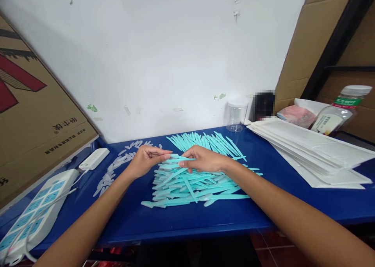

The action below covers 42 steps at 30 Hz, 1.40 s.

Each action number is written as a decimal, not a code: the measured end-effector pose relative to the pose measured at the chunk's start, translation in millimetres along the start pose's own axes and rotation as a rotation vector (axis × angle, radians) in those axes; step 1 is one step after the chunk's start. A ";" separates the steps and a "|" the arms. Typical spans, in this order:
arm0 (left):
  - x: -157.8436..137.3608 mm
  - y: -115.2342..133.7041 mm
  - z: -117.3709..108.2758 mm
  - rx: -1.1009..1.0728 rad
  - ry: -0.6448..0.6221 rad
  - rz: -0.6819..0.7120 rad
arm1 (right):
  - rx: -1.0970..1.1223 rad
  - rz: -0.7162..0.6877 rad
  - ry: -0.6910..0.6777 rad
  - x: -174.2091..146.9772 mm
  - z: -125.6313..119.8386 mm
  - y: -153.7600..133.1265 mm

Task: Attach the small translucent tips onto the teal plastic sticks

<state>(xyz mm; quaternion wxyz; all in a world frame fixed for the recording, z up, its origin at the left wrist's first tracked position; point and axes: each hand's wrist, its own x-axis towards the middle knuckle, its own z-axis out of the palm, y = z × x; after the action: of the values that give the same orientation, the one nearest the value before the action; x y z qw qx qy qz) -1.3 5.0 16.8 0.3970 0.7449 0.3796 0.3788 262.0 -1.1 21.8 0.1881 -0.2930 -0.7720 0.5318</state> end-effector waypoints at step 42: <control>-15.9 17.2 41.8 -0.098 -0.010 0.081 | 0.096 -0.077 -0.002 4.3 19.7 -3.1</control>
<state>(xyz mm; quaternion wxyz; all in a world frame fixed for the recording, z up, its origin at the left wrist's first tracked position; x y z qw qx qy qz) 32.6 -28.3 11.1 0.4193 0.7412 0.3279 0.4090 246.2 -13.2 17.4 0.2216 -0.2531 -0.7565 0.5608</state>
